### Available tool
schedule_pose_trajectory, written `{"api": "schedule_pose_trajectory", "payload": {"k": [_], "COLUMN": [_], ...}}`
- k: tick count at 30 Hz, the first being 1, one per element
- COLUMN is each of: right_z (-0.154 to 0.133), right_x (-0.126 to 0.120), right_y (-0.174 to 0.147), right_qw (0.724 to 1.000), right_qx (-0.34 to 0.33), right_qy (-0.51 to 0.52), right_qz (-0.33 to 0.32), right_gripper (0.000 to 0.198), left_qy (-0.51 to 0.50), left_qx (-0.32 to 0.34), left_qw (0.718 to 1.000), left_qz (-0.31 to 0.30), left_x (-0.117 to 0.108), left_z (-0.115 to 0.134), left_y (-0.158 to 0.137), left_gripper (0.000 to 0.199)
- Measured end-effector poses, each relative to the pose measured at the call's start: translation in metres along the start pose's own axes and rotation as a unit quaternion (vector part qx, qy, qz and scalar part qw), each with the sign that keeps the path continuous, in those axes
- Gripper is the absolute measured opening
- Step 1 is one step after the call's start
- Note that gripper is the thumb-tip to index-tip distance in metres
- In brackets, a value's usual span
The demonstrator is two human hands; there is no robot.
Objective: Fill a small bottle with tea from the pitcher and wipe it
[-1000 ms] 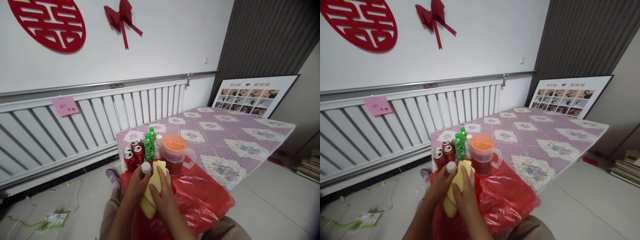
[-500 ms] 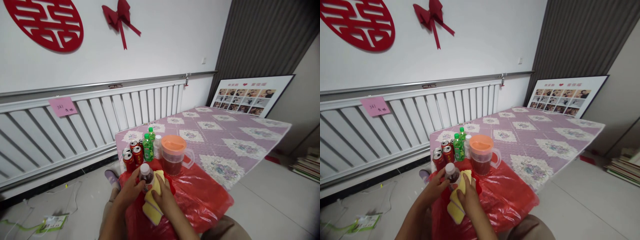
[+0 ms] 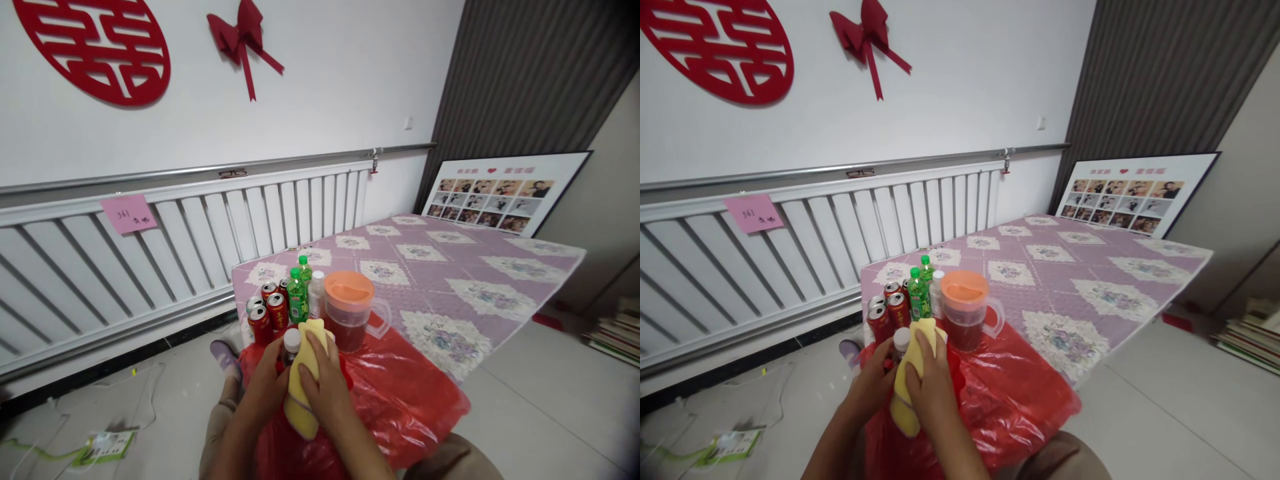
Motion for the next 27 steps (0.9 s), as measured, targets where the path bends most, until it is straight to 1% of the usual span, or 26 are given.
{"api": "schedule_pose_trajectory", "payload": {"k": [2, 4, 7, 9, 11, 13, 15, 18, 21, 23, 25, 27], "right_z": [0.014, 0.031, 0.054, 0.061, 0.062, 0.056, 0.042, 0.014, -0.003, 0.000, 0.013, 0.030], "right_x": [0.004, 0.011, 0.021, 0.024, 0.023, 0.019, 0.011, -0.003, -0.007, -0.004, 0.000, 0.006], "right_y": [-0.001, -0.003, -0.008, -0.010, -0.010, -0.009, -0.007, -0.003, 0.000, 0.002, 0.003, 0.003], "right_qw": [1.000, 0.999, 0.997, 0.996, 0.996, 0.997, 0.998, 1.000, 1.000, 1.000, 1.000, 0.999], "right_qx": [0.013, 0.035, 0.067, 0.074, 0.072, 0.065, 0.050, 0.009, -0.023, -0.021, 0.001, 0.026], "right_qy": [-0.004, -0.007, -0.014, -0.015, -0.014, -0.007, 0.007, 0.022, 0.011, -0.004, -0.019, -0.038], "right_qz": [0.004, -0.008, -0.036, -0.042, -0.042, -0.037, -0.024, 0.003, 0.004, -0.003, -0.007, -0.025], "right_gripper": [0.058, 0.057, 0.058, 0.058, 0.058, 0.058, 0.056, 0.054, 0.053, 0.052, 0.052, 0.053], "left_qy": [0.034, 0.048, 0.044, 0.048, 0.052, 0.047, 0.029, -0.018, -0.046, -0.042, -0.028, -0.007], "left_qx": [-0.019, -0.029, -0.023, -0.009, 0.005, 0.013, 0.012, 0.003, -0.001, 0.001, 0.000, -0.007], "left_qw": [0.999, 0.997, 0.996, 0.995, 0.994, 0.993, 0.995, 0.998, 0.997, 0.996, 0.996, 0.995], "left_qz": [0.028, 0.051, 0.076, 0.089, 0.100, 0.108, 0.096, 0.058, 0.060, 0.074, 0.086, 0.096], "left_x": [-0.003, -0.005, -0.006, -0.005, -0.004, -0.004, -0.001, 0.004, 0.004, 0.002, 0.001, 0.001], "left_z": [-0.001, -0.005, -0.013, -0.016, -0.015, -0.012, -0.009, -0.008, -0.009, -0.011, -0.014, -0.016], "left_y": [-0.002, -0.003, -0.003, -0.002, -0.002, -0.002, -0.001, 0.001, 0.003, 0.003, 0.002, 0.001], "left_gripper": [0.055, 0.055, 0.056, 0.055, 0.053, 0.053, 0.054, 0.048, 0.047, 0.046, 0.046, 0.046]}}
Point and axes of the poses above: each hand's wrist, its own y-axis towards the middle knuckle, its own x-axis out of the palm, z = x × y, the point moved 8 cm from there along y, towards the middle knuckle, and after that the axes turned 3 degrees about -y, right-handed, at the moved point
